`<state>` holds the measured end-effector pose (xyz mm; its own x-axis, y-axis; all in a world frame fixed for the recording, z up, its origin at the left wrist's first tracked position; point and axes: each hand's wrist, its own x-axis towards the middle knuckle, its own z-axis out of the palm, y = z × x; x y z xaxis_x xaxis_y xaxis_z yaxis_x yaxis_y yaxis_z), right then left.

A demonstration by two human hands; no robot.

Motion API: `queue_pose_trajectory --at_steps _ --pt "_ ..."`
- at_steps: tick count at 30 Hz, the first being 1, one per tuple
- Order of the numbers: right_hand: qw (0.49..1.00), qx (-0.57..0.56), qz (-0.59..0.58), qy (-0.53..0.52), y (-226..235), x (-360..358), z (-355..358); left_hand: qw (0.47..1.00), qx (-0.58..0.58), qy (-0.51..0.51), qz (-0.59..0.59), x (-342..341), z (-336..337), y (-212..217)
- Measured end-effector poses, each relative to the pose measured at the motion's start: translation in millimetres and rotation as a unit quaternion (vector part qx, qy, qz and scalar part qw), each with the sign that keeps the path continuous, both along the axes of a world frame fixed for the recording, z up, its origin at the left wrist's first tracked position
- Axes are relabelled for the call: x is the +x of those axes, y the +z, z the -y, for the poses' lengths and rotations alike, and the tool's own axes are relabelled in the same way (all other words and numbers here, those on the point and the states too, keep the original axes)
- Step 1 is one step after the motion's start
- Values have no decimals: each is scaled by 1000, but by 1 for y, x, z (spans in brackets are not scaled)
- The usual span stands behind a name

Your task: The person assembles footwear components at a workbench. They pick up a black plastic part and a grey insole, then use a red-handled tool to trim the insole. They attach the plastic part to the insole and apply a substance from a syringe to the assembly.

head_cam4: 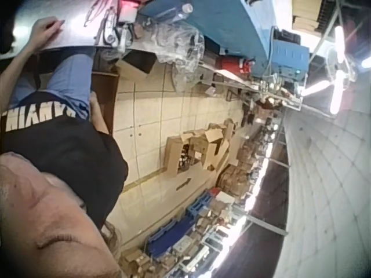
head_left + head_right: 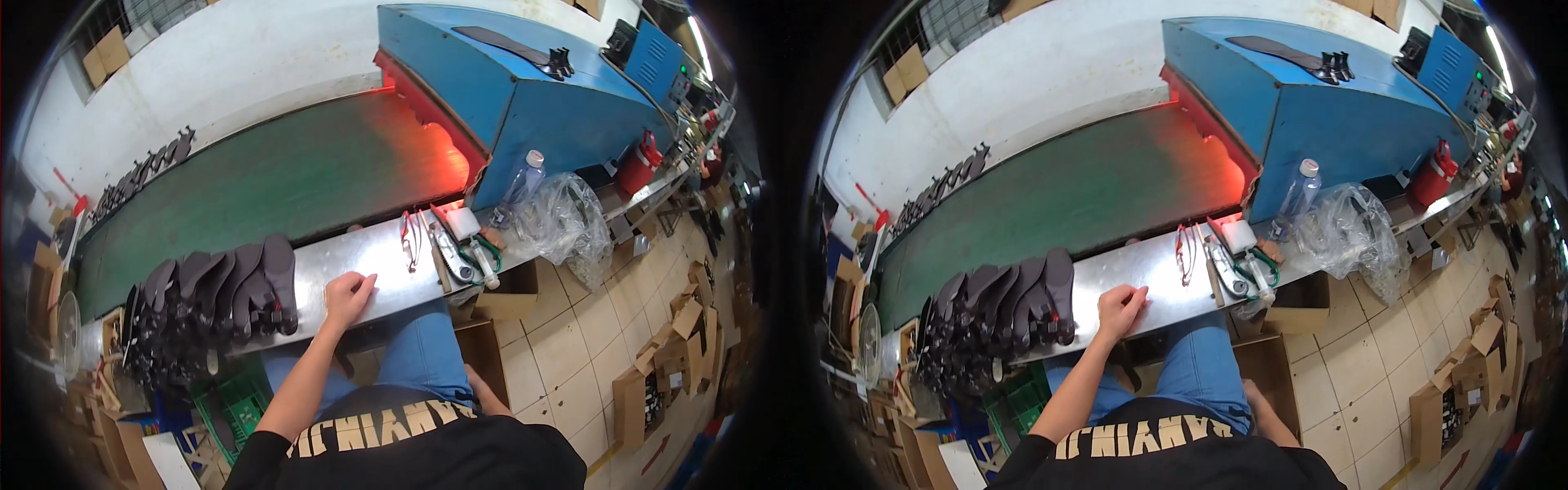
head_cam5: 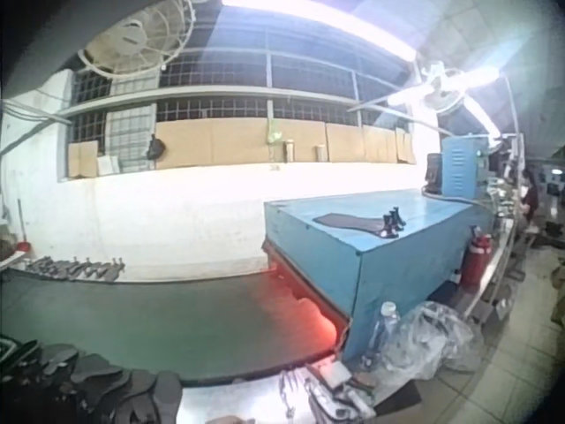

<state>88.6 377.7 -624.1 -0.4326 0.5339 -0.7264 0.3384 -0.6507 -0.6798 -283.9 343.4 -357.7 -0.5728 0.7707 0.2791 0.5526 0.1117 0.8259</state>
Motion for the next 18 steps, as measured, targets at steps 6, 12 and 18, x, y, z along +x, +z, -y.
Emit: queue_pose_trajectory --at_steps 6,12,18 --pt "950 229 146 152 101 10 -75 1000 23 -6 1 -1 -3 -3" --pt "861 459 115 187 295 -59 -69 999 28 -11 -12 -4 -2 -3" --pt "719 657 24 226 330 -155 -94 999 14 -36 0 -4 2 5"
